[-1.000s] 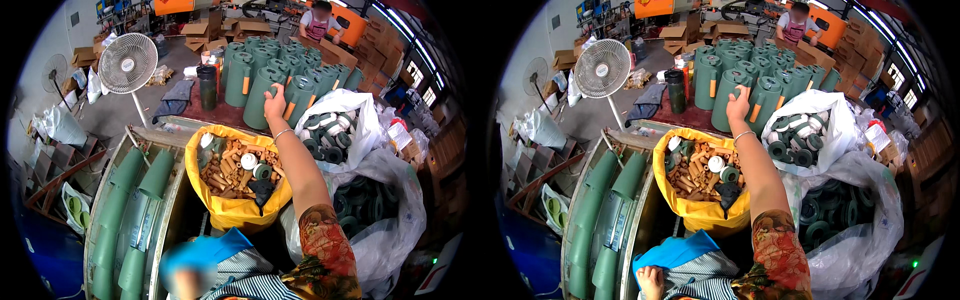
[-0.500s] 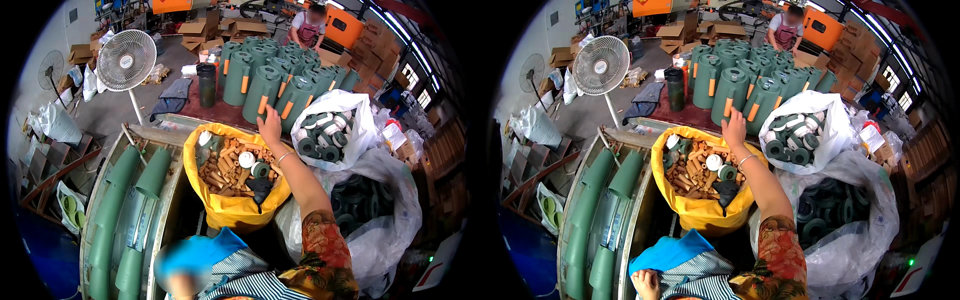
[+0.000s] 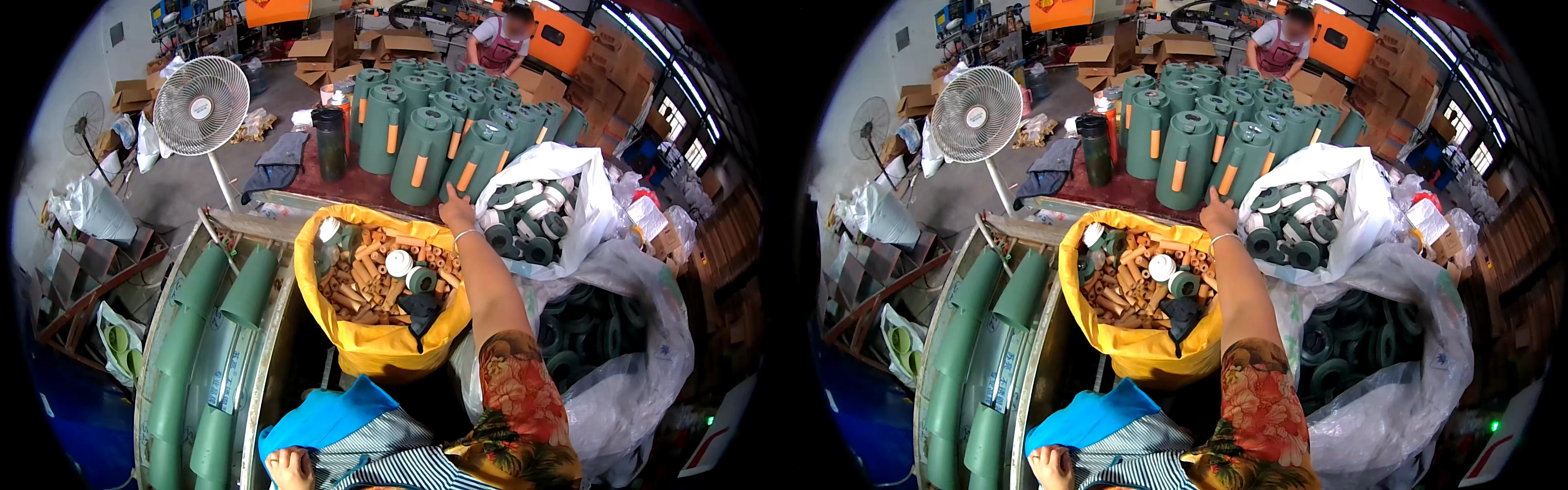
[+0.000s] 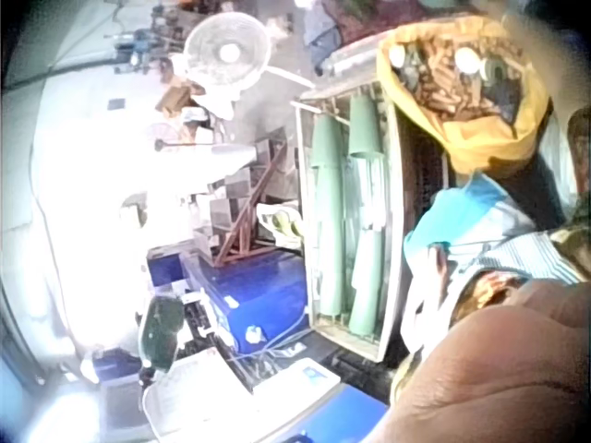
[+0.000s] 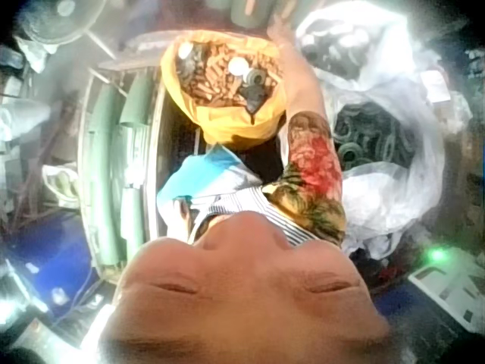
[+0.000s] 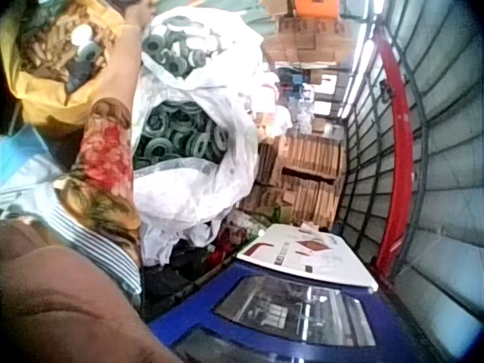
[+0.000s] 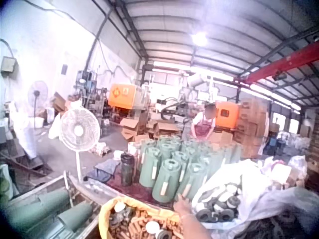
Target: The person picks up green cylindrical housing parts and inserts smaller internal components and black caps into them by hand.
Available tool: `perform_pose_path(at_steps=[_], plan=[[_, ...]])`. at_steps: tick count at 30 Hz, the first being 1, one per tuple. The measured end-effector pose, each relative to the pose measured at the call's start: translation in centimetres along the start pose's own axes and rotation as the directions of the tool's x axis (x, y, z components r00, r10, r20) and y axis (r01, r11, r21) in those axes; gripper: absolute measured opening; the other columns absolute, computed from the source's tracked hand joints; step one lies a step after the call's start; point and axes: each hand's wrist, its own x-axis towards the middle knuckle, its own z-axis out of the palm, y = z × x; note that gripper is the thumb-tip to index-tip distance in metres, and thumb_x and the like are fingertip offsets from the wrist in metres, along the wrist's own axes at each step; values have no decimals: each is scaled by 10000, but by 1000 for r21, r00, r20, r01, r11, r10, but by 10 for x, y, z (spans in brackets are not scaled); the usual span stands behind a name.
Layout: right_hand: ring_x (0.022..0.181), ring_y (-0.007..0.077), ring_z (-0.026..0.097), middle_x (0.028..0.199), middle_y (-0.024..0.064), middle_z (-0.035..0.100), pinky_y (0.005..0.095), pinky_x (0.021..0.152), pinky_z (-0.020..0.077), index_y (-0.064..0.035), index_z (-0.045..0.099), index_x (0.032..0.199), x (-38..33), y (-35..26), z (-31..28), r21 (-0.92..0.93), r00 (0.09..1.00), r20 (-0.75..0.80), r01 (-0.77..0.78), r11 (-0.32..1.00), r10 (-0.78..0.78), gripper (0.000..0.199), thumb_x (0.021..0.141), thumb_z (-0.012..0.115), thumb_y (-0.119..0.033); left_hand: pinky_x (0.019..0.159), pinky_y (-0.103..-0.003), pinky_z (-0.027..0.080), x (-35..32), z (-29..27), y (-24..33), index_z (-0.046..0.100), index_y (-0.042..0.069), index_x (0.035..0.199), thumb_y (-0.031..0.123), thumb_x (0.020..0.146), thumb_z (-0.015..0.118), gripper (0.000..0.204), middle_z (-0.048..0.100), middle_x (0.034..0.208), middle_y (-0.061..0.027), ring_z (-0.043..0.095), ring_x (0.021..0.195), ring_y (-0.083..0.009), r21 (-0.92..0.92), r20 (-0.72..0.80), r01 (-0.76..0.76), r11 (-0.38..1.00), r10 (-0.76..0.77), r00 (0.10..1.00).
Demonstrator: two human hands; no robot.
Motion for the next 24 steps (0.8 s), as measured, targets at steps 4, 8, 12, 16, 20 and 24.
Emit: perform_pose_path(at_steps=[4,8,12,16,20,24], plan=[[1284,411,491,1503,186,385,427,1070,419,-367,270,1548,6,-5,3,23,995,-15,-94,995,94,712,905,563,-279,920,-521,448,4,-2,1,631,101,993,170,907,606,113,607,987,-152,591,916,-379,-30,54,60,998,-58,997],[1282,399,495,1474,181,412,433,1058,435,-319,243,1552,8,1,6,64,992,-33,-122,990,124,744,895,585,-249,898,-503,475,6,1,-1,641,105,1017,206,910,624,148,608,1023,-179,591,946,-400,-102,81,115,988,-107,991],[1224,380,525,1379,180,476,458,990,479,-163,359,1466,-17,-3,9,172,994,-113,24,985,-4,662,880,647,-270,862,-523,492,-2,15,-6,653,111,1070,253,916,640,209,602,1129,-224,587,1020,-431,-80,66,153,985,-148,987],[1101,373,557,1248,151,520,479,872,513,-80,479,1328,-104,2,17,48,748,-432,577,815,-504,520,860,675,-193,964,-517,442,-6,24,-9,653,116,1110,250,920,631,234,594,1196,-230,574,1088,-424,78,96,163,984,-170,981],[882,318,659,1016,133,649,418,732,534,-102,630,1126,-257,7,18,421,665,-196,721,551,-721,264,902,632,-241,1027,-522,394,16,9,9,556,25,1275,269,891,658,466,534,1301,-250,510,1199,-432,84,-245,-81,993,99,964],[989,365,629,1075,175,660,472,852,491,-67,636,1106,-385,21,80,481,544,114,702,525,-831,358,959,566,-385,917,-458,411,19,41,12,639,86,961,159,735,739,257,635,1018,-83,566,1034,-331,-16,-470,259,966,-236,851]])
